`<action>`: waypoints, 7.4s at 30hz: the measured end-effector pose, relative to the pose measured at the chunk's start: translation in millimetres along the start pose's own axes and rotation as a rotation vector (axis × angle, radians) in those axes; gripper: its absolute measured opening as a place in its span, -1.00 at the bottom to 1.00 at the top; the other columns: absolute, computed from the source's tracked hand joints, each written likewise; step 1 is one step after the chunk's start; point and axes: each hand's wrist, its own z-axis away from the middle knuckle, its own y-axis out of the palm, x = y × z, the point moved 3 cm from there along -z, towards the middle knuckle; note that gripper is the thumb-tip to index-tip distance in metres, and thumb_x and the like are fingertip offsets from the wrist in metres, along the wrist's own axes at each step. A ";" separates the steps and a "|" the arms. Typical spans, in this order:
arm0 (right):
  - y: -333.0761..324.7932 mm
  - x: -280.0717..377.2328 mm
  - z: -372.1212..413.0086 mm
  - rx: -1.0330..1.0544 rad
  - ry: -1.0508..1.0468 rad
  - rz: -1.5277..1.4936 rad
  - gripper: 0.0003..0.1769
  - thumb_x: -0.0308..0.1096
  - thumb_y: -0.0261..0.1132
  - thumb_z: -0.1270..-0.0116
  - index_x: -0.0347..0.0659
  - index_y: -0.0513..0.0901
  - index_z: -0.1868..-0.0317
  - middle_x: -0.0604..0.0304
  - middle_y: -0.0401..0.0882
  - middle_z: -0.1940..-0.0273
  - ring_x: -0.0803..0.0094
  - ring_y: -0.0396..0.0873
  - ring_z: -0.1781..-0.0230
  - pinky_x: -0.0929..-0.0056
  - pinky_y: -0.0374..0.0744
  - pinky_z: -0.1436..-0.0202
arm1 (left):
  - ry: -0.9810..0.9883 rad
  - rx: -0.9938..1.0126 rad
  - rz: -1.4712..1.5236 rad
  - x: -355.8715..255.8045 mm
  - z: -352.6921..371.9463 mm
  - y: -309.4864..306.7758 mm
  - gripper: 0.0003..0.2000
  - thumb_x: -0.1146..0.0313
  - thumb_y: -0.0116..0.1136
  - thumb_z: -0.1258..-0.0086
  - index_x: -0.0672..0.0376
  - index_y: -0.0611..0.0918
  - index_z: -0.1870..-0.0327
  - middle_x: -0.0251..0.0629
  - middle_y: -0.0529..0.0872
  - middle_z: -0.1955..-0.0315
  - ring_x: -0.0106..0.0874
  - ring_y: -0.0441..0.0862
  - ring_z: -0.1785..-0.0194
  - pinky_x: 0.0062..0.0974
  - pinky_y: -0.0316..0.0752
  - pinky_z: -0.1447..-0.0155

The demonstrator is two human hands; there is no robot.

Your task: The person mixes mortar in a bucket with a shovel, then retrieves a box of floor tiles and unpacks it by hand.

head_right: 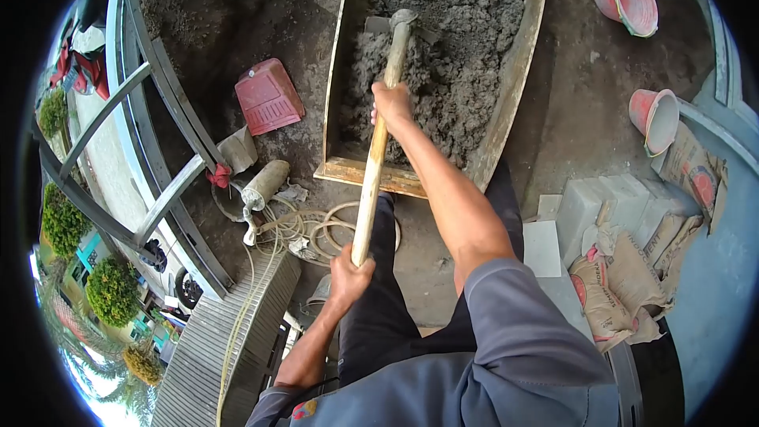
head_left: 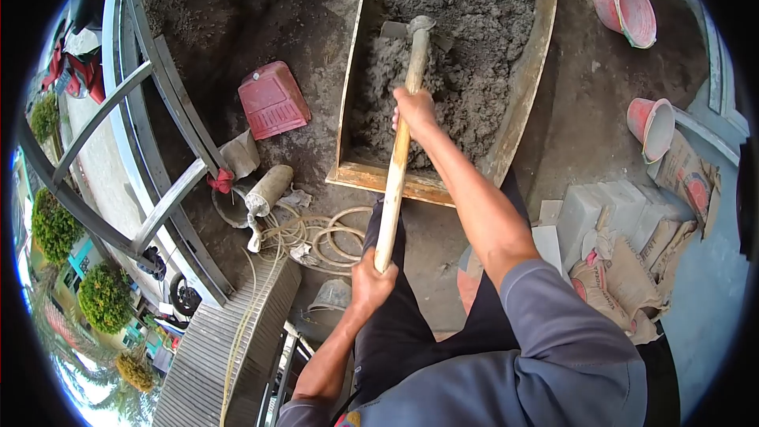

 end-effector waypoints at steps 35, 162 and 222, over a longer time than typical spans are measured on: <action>-163.6 306.7 -14.5 -0.202 -0.605 0.136 -0.70 -0.25 0.37 -0.39 -0.35 0.56 0.14 0.21 0.50 0.49 0.45 0.51 0.61 0.37 0.61 0.55 | 0.370 0.183 0.182 -224.8 -98.1 82.9 -0.65 0.35 0.30 -0.22 0.38 0.62 0.02 0.25 0.73 0.37 0.13 0.79 0.22 -0.13 0.64 0.14; -149.3 180.3 21.4 -0.098 -0.353 -0.013 -0.72 -0.34 0.26 -0.42 -0.31 0.41 0.01 0.22 0.47 0.55 0.42 0.50 0.70 0.37 0.57 0.64 | 0.322 0.074 0.125 -65.9 -89.2 183.0 -0.67 0.32 0.39 -0.16 0.24 0.65 0.08 0.18 0.73 0.42 0.17 0.75 0.24 -0.07 0.66 0.17; -23.2 23.6 1.2 0.045 0.052 0.172 -0.72 -0.30 0.28 -0.45 -0.40 0.48 0.17 0.16 0.48 0.56 0.32 0.51 0.69 0.25 0.57 0.69 | -0.094 0.043 0.139 -56.7 33.9 35.5 -0.67 0.36 0.29 -0.19 0.33 0.61 0.05 0.30 0.74 0.34 0.24 0.74 0.13 0.01 0.65 0.04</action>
